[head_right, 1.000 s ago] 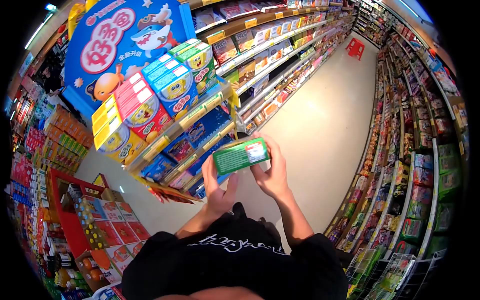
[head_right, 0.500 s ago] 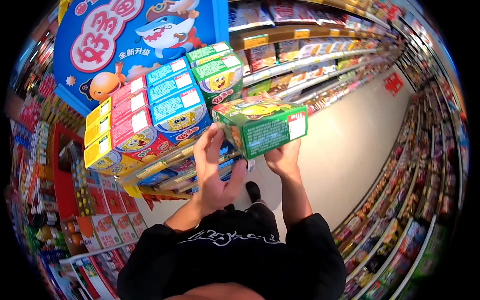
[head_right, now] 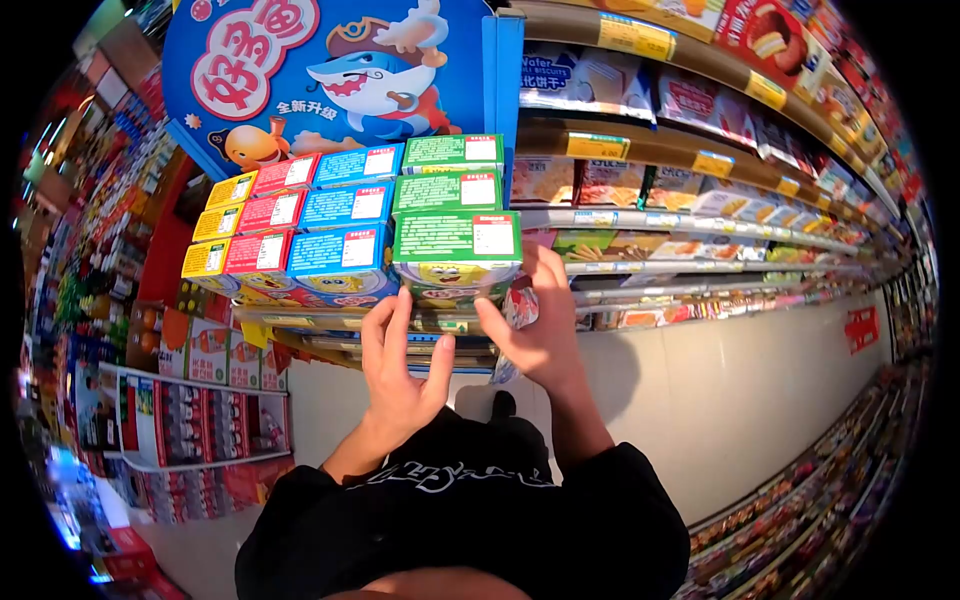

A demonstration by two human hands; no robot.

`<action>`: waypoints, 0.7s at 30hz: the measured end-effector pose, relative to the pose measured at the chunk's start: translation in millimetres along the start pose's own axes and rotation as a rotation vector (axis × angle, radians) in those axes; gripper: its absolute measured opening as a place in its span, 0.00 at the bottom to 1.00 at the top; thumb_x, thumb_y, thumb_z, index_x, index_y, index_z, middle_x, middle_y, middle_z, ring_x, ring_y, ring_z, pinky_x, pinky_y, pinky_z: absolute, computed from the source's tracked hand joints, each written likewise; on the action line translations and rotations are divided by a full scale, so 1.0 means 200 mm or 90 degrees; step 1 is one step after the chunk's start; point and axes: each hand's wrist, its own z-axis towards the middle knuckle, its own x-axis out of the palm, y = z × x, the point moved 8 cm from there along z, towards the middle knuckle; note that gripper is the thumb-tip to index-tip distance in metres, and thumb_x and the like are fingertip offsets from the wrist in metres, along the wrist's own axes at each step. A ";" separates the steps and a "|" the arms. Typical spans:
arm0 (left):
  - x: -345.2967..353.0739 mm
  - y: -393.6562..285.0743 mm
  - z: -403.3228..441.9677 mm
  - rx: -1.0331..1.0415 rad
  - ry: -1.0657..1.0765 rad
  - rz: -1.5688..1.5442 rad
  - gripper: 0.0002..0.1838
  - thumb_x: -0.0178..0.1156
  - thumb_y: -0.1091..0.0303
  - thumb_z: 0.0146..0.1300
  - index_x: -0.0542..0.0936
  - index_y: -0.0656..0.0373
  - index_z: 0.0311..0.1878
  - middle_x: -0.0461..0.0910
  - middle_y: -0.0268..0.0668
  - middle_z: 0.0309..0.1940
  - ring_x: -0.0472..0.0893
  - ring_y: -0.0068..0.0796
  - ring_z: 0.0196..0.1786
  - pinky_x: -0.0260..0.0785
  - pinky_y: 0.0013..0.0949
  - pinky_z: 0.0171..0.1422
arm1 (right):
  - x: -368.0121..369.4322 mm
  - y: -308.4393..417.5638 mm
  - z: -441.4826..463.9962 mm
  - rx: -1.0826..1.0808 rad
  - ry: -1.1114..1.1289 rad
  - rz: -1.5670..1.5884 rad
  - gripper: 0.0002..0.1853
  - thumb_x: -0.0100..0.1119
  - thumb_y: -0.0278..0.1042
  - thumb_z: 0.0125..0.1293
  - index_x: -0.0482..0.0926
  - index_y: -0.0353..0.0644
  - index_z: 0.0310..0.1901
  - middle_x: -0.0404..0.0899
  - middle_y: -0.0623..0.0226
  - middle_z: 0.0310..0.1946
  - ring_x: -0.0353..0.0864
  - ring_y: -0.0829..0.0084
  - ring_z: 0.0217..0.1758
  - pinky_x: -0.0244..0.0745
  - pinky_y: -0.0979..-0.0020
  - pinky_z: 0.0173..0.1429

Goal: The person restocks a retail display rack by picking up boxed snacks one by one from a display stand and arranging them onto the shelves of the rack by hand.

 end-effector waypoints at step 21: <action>-0.12 0.09 -0.11 -0.048 -0.031 0.196 0.36 0.73 0.61 0.60 0.72 0.64 0.69 0.58 0.59 0.73 0.56 0.65 0.79 0.51 0.65 0.79 | 0.15 -0.14 -0.16 0.047 -0.113 0.125 0.28 0.67 0.24 0.67 0.67 0.32 0.65 0.66 0.54 0.69 0.68 0.66 0.69 0.62 0.62 0.74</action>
